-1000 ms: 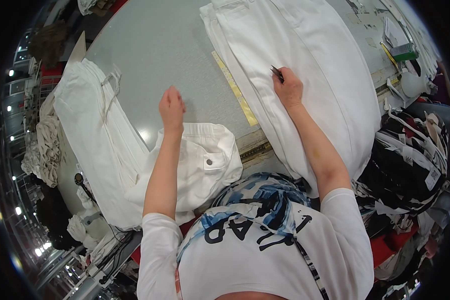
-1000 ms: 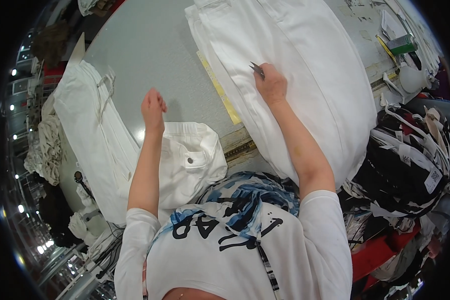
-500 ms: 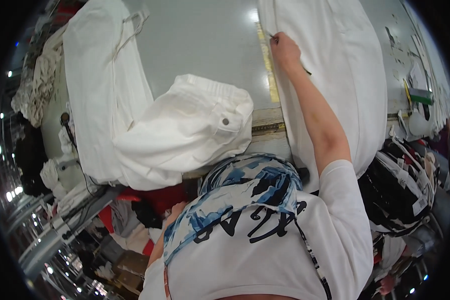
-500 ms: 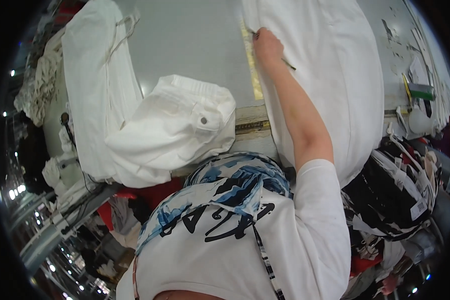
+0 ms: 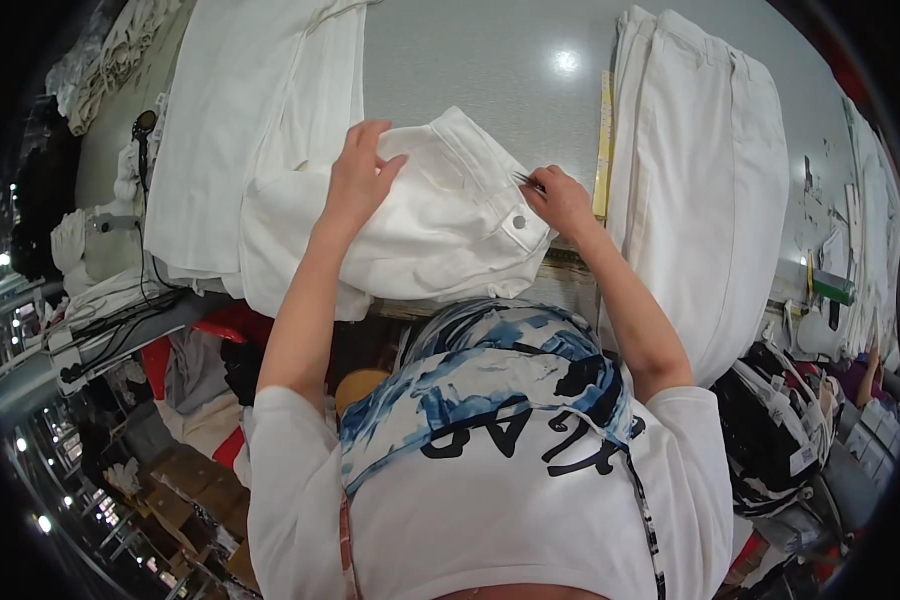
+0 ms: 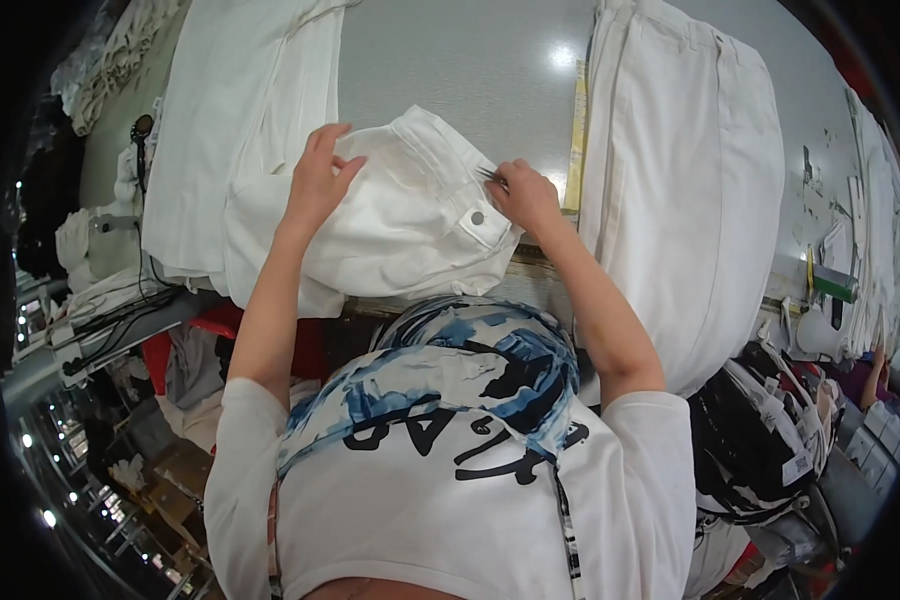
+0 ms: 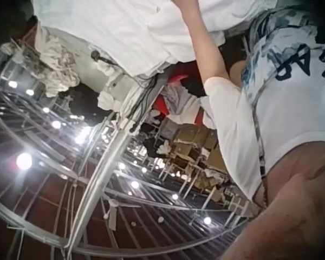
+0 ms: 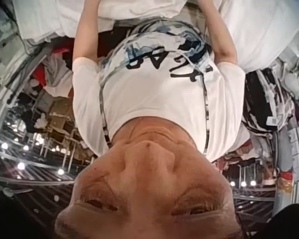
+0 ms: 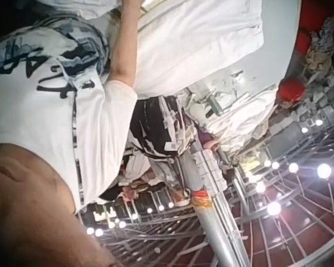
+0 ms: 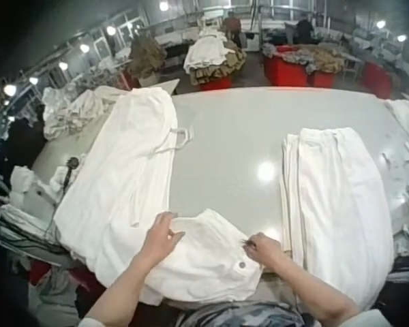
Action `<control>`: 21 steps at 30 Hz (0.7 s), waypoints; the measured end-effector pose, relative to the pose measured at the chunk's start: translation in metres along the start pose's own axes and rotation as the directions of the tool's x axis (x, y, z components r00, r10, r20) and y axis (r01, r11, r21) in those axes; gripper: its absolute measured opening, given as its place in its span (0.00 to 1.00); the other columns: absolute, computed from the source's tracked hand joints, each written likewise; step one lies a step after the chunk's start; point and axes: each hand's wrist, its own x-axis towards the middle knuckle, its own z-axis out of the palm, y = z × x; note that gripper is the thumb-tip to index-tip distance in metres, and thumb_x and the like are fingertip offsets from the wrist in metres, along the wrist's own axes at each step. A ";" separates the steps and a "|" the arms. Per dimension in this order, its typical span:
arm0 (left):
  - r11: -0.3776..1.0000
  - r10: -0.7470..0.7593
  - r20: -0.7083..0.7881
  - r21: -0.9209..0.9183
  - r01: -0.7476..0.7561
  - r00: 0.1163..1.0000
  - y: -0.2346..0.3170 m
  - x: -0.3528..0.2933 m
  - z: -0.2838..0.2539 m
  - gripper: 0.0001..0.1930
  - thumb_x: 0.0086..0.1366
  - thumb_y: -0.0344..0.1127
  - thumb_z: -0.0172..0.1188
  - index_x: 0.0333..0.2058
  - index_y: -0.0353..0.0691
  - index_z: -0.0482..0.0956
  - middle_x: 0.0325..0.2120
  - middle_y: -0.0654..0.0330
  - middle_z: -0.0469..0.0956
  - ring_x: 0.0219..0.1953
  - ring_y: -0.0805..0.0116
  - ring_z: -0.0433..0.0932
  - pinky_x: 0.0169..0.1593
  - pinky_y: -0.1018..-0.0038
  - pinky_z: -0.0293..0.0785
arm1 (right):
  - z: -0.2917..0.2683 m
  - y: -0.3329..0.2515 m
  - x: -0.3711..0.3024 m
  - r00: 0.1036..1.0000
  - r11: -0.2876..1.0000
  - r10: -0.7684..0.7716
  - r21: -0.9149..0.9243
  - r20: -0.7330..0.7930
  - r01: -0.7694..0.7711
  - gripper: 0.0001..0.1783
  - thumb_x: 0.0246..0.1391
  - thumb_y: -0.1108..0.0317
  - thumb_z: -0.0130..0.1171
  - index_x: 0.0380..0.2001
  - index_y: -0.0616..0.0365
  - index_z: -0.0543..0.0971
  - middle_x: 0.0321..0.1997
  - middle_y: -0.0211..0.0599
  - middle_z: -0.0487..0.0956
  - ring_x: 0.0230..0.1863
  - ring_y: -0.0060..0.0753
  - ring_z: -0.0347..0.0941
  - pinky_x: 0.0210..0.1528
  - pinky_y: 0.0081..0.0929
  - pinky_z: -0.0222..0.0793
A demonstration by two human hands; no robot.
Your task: Inspecting, trimming loose threads, measuring, and folding white trousers in a garment processing facility.
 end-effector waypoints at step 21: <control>0.876 -0.188 0.241 -0.399 0.273 0.952 0.078 0.008 -0.099 0.19 0.63 0.47 0.55 0.19 0.41 0.72 0.10 0.73 0.62 0.10 0.85 0.57 0.14 0.83 0.53 | -0.071 0.004 -0.050 0.927 0.883 0.330 0.407 -0.180 -0.235 0.13 0.51 0.62 0.59 0.29 0.64 0.77 0.21 0.33 0.75 0.23 0.19 0.65 0.27 0.20 0.62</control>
